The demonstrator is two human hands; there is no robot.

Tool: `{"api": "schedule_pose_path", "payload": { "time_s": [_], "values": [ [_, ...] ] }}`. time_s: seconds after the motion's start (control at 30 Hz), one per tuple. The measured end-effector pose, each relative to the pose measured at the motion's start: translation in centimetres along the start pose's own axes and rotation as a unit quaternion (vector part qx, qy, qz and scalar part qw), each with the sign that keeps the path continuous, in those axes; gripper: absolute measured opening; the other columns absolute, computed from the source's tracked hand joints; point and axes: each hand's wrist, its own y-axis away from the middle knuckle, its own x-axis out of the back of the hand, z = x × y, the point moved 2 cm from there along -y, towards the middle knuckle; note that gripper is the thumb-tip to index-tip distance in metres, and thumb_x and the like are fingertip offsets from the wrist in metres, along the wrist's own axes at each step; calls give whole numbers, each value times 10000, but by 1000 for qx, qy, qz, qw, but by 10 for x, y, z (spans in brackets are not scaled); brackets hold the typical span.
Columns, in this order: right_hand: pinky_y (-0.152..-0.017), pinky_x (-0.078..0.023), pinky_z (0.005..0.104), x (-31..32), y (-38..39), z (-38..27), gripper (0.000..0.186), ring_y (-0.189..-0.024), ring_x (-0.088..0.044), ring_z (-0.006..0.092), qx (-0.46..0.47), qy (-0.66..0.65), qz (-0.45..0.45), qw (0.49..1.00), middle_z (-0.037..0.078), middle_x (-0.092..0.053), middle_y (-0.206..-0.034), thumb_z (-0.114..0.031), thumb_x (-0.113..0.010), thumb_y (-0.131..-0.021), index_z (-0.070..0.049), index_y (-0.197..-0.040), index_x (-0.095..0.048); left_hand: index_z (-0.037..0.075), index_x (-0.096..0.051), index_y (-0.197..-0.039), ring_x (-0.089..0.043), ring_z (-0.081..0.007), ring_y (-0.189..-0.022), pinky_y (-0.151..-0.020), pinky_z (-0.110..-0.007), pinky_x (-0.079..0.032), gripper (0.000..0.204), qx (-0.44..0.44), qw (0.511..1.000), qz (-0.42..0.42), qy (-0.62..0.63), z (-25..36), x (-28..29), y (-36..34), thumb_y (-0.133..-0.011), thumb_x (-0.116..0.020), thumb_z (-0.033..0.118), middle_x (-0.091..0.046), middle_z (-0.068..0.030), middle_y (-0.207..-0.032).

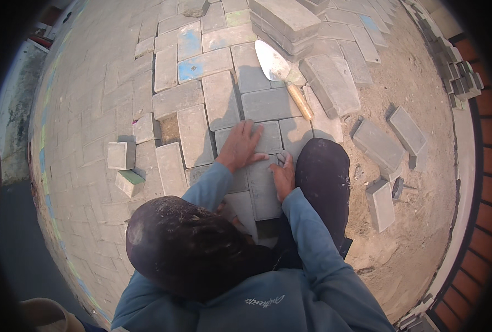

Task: The person kneels on the ground and arranges rectangular pavers into a herringbone pattern. They use a trowel to spread sand and a hammer to tap the pavers into place. Another person assists by placing additional pavers nearby.

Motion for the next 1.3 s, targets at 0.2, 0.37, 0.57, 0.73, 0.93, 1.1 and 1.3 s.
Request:
{"api": "schedule_pose_path", "payload": {
  "time_s": [0.2, 0.37, 0.57, 0.73, 0.93, 1.1, 1.3],
  "values": [
    [-1135, -379, 389, -4, -1, 5, 746, -1388, -454, 337, 2, 77, -13, 997, 244, -430, -1517, -122, -629, -849, 24, -1530, -360, 1, -521, -1428, -499, -346, -1210, -1058, -441, -423, 835, 25, 999, 11, 23, -7, 1, 0, -860, -714, 581, -508, -191, -1315],
    [-1166, -360, 427, -1, -9, 11, 722, -1407, -430, 419, -10, 174, 9, 985, 295, -425, -1505, -144, -619, -880, 69, -1523, -369, 29, -485, -1470, -460, -358, -1330, -1153, -480, -368, 760, 59, 995, 65, 54, -7, -16, 9, -910, -698, 496, -492, -179, -1393],
    [-1146, -377, 489, 19, -6, -8, 715, -1325, -470, 502, 130, 390, -47, 911, 344, -494, -1382, -222, -659, -916, 116, -1485, -387, 87, -401, -1549, -356, -295, -1482, -1238, -500, -267, 777, 83, 993, 84, 14, -10, -31, 26, -943, -649, 505, -417, -94, -1553],
    [-1124, -365, 560, 51, 21, -13, 954, -1276, -469, 541, 177, 631, 148, 741, 374, -458, -1359, -429, -750, -874, 160, -1486, -316, 122, -414, -1553, -363, -297, -1476, -1241, -517, -250, 737, 83, 992, 85, 51, -16, -33, 28, -952, -645, 481, -437, -86, -1560],
    [-1126, -333, 566, 63, 7, 15, 1213, -1255, -459, 531, 178, 614, 167, 751, 381, -435, -1330, -530, -830, -770, 148, -1542, -186, 125, -424, -1552, -364, -303, -1476, -1238, -527, -250, 721, 86, 989, 90, 74, -16, -38, 28, -949, -671, 433, -438, -85, -1563],
    [-1082, -341, 582, 63, -4, 4, 1266, -1223, -447, 508, 145, 574, 135, 794, 373, -416, -1305, -445, -871, -719, 28, -1615, -113, 125, -426, -1552, -366, -311, -1473, -1233, -531, -256, 722, 80, 989, 93, 80, -14, -39, 25, -947, -678, 426, -440, -87, -1560],
    [-1078, -352, 563, 64, 38, -48, 1177, -1177, -470, 508, 118, 545, 113, 823, 333, -437, -1295, -348, -852, -659, -75, -1611, -217, 124, -435, -1548, -376, -314, -1467, -1230, -530, -261, 713, 86, 989, 93, 76, -21, -39, 30, -947, -681, 418, -454, -91, -1548]
  ]
}}
